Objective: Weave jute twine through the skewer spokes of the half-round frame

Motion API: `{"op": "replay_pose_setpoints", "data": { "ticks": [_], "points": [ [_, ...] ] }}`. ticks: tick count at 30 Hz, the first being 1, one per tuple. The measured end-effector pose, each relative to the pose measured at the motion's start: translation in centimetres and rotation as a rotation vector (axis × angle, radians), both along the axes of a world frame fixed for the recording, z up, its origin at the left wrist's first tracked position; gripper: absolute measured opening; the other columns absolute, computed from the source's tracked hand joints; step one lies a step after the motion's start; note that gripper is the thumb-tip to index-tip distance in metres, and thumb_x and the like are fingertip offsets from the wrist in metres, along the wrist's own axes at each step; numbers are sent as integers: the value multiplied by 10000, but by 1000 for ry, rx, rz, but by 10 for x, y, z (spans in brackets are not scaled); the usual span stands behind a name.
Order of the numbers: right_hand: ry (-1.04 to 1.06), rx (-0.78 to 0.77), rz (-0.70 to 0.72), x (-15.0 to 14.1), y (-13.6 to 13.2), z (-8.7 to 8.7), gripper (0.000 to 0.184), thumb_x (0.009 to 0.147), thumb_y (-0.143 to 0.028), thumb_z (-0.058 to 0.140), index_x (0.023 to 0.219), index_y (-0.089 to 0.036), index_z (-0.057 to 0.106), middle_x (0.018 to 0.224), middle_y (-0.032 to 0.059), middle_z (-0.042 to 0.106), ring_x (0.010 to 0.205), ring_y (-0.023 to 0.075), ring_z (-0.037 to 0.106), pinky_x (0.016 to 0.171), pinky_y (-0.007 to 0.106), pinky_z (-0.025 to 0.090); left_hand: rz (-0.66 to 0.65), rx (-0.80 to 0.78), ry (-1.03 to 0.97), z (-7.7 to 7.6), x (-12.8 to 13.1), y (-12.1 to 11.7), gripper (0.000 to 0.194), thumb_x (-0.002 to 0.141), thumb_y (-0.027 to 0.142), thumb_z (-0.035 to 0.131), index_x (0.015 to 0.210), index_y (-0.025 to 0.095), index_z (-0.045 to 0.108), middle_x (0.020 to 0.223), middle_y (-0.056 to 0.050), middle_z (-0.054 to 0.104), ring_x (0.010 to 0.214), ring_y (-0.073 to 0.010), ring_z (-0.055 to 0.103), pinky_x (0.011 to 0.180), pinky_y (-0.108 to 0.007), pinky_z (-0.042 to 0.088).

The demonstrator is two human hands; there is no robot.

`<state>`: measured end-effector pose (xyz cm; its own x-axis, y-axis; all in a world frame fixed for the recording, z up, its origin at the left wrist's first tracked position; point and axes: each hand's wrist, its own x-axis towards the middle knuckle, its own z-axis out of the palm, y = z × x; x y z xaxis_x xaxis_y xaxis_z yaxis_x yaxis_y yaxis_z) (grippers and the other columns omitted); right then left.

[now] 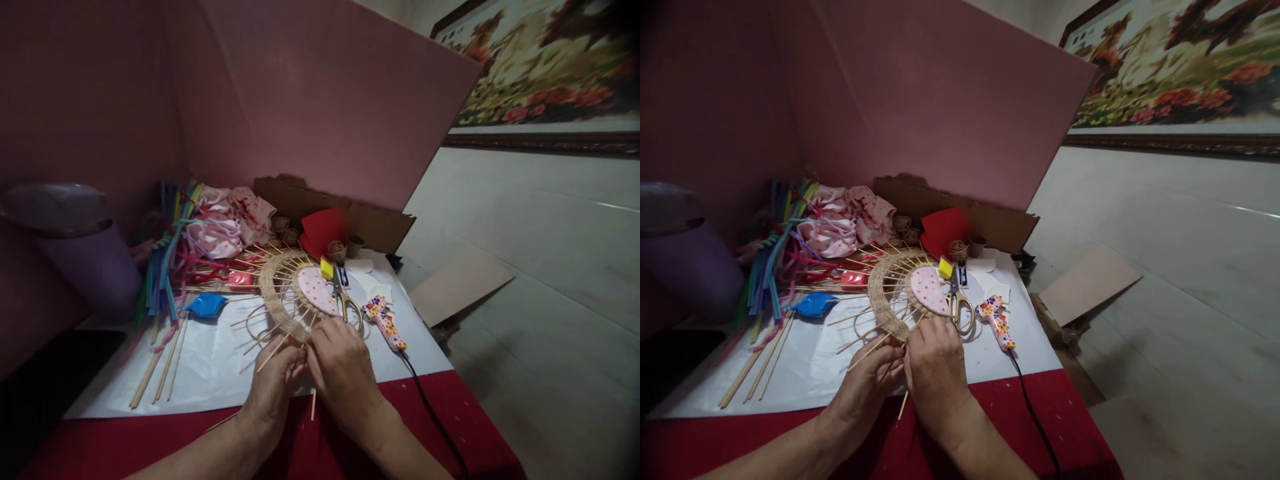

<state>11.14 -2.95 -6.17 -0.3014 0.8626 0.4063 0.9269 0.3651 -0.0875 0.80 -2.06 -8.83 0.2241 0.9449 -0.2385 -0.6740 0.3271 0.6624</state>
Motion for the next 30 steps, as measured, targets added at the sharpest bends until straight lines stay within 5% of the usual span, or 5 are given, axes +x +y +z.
{"op": "replay_pose_setpoints", "data": {
  "ticks": [17, 24, 30],
  "points": [
    [102, -72, 16, 5, 4, -2, 130, 830, -104, 444, 745, -161, 525, 848, 80, 550, 805, 200, 473, 734, 333, 390, 23, 37, 94, -5, 0, 2, 115, 641, 136, 636, 755, 129, 622, 688, -2, 610, 595, -99, 555, 586, -225, 446],
    [154, -77, 16, 6, 6, -4, 125, 828, -105, 442, 748, -166, 517, 834, 69, 550, 805, 196, 477, 732, 323, 391, 3, -7, 78, 3, -1, -1, 74, 627, 154, 656, 691, 141, 622, 602, 24, 590, 564, -98, 561, 572, -219, 451],
    [177, -57, 24, 10, 9, -3, 117, 821, -112, 446, 757, -168, 527, 829, 65, 559, 800, 187, 484, 736, 315, 395, -39, -25, 66, 9, -5, -4, 173, 619, 193, 712, 771, 139, 651, 740, -40, 669, 669, -140, 627, 668, -255, 497]
  ]
}}
